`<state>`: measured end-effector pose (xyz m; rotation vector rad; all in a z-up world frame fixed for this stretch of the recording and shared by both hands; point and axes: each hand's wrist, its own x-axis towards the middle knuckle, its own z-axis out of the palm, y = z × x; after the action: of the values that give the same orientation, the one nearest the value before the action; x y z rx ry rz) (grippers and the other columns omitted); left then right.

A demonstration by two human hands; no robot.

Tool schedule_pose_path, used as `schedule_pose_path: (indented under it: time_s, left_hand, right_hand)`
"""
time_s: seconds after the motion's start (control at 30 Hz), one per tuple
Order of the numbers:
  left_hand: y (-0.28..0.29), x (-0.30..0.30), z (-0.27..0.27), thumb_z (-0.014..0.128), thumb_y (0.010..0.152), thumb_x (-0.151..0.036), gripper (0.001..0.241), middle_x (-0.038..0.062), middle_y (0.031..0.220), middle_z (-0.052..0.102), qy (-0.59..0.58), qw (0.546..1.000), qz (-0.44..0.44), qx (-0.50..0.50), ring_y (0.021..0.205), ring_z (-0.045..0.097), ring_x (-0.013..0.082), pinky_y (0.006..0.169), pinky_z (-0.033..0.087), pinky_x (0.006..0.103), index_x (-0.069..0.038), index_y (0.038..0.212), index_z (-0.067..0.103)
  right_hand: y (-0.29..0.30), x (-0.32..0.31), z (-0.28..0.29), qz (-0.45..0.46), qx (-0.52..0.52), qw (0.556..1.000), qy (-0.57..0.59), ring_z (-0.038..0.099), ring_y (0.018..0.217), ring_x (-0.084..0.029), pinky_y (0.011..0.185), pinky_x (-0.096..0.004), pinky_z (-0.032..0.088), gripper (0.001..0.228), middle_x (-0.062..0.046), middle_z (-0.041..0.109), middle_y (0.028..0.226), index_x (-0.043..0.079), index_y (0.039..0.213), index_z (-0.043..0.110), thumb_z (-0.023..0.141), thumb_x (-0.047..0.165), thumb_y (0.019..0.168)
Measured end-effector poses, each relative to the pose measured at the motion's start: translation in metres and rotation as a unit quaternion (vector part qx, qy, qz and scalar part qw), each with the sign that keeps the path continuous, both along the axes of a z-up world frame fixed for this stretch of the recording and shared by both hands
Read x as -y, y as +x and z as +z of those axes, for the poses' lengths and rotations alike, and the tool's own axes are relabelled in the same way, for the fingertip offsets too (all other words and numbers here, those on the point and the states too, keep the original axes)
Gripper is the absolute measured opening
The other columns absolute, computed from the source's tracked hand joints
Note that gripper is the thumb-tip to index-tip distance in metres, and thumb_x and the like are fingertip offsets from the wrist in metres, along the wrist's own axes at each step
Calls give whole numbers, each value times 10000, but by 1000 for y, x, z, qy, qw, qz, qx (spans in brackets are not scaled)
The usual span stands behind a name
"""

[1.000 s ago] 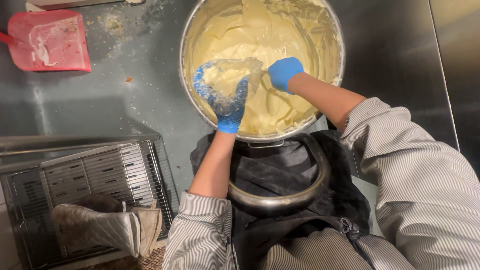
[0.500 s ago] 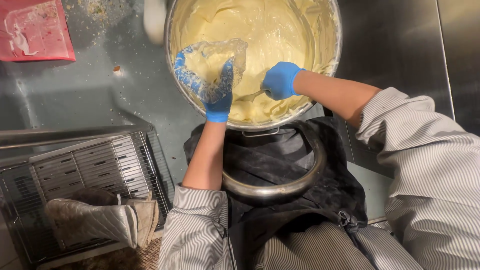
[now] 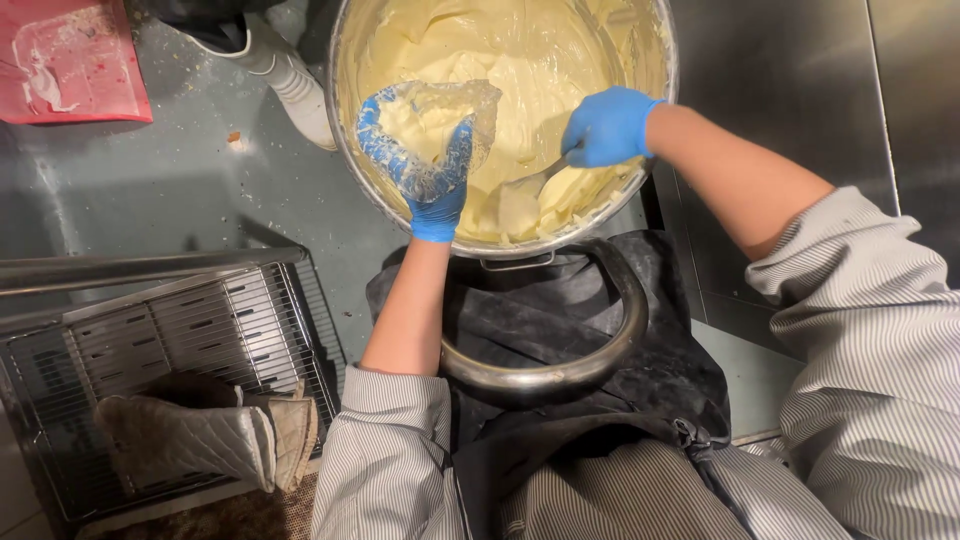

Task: Filling a piping bag and piping icing crosses onto hot cross buns.

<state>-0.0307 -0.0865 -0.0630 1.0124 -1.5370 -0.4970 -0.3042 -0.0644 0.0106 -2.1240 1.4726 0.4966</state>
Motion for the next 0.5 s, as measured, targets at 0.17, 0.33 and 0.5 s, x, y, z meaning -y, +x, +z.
schedule_pose_path:
  time_s: [0.17, 0.33, 0.5]
  left_hand:
    - [7, 8, -74, 883, 951, -183, 753, 172, 1501, 491, -19, 990, 42, 134, 1376, 524, 299, 1206, 426, 411, -25, 1518, 413]
    - [-1, 2, -20, 848, 961, -281, 793, 182, 1468, 497, 48, 999, -22, 10, 1348, 537, 306, 1187, 444, 402, 32, 1512, 372]
    - [-4, 2, -10, 872, 914, -335, 956, 200, 1559, 350, 29, 999, -28, 32, 1468, 381, 344, 1274, 313, 461, 41, 1559, 274]
  right_hand:
    - [-57, 1, 15, -121, 21, 992, -24, 703, 967, -351, 870, -459, 553, 330, -98, 764, 1055, 209, 1088, 812, 659, 399, 866]
    - [-98, -9, 52, -241, 49, 960, -133, 710, 769, -305, 739, -425, 565, 280, -123, 749, 884, 145, 1140, 801, 663, 325, 975]
    - [-63, -27, 114, -254, 113, 932, -231, 664, 649, -241, 620, -379, 538, 229, -126, 688, 772, 46, 1081, 752, 640, 245, 1068]
